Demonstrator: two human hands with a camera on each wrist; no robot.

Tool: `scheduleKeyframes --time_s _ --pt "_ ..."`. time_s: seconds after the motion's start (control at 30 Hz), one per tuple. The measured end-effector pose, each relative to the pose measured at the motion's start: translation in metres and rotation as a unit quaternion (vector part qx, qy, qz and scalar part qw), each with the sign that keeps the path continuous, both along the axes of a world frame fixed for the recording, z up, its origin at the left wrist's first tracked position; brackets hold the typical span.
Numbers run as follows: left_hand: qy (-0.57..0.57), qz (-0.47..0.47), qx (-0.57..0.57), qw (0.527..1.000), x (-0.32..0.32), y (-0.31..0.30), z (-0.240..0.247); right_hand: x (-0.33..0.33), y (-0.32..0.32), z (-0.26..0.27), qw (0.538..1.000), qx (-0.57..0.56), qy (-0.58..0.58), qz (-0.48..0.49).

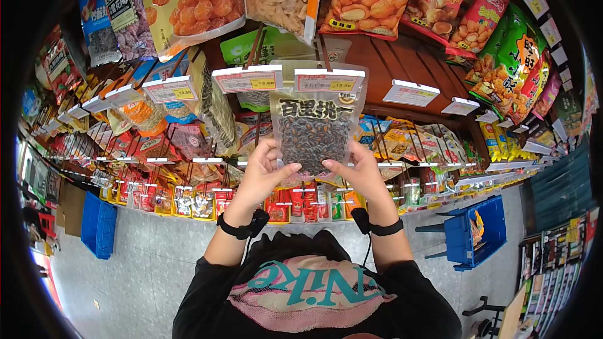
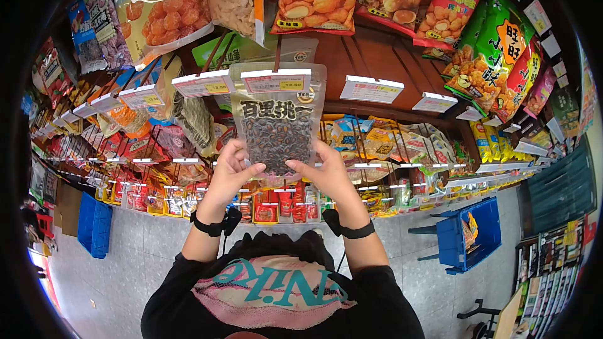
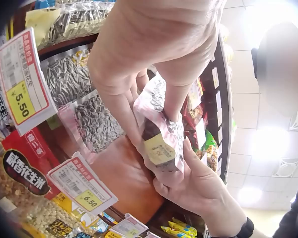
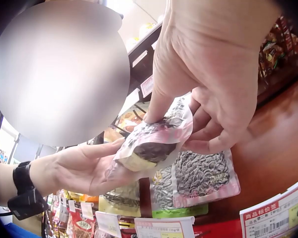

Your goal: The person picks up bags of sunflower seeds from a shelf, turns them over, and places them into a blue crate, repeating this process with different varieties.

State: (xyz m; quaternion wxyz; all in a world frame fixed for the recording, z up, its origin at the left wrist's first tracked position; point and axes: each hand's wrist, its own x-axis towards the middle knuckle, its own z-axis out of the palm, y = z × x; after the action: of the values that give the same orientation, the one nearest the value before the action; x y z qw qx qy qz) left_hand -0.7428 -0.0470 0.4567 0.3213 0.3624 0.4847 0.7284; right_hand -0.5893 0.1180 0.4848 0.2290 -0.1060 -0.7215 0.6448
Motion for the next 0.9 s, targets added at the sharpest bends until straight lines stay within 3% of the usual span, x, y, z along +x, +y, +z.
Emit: scheduleKeyframes --time_s 0.1,0.17,0.3,0.4,0.5,0.57,0.8,0.9 --pt "-0.02 -0.012 -0.01 1.0 0.003 -0.004 0.002 0.004 -0.002 0.003 0.998 -0.057 -0.002 0.019" --pt "-0.009 -0.02 -0.011 1.0 0.004 -0.006 0.001 0.006 -0.001 -0.001 1.0 0.007 0.005 0.009" --pt "-0.031 -0.035 -0.005 0.999 0.007 -0.008 0.003 0.011 -0.002 0.001 1.0 0.012 -0.014 0.006" --pt "-0.026 -0.026 -0.003 0.999 0.008 -0.009 -0.004 0.014 -0.007 0.006 0.998 -0.06 -0.034 0.011" --pt "-0.012 -0.023 0.005 1.0 0.01 -0.01 -0.007 0.017 -0.004 0.001 0.999 -0.025 -0.041 0.012" --pt "0.0 -0.026 0.012 1.0 0.012 -0.011 -0.006 0.019 -0.006 0.005 0.998 0.066 -0.013 0.0" --pt "0.005 -0.035 -0.01 0.999 0.012 -0.013 0.003 0.019 -0.008 0.01 1.0 0.015 -0.019 0.007" --pt "0.031 -0.03 0.003 0.999 0.012 -0.013 0.004 0.019 -0.006 0.006 0.996 0.084 -0.002 0.002"
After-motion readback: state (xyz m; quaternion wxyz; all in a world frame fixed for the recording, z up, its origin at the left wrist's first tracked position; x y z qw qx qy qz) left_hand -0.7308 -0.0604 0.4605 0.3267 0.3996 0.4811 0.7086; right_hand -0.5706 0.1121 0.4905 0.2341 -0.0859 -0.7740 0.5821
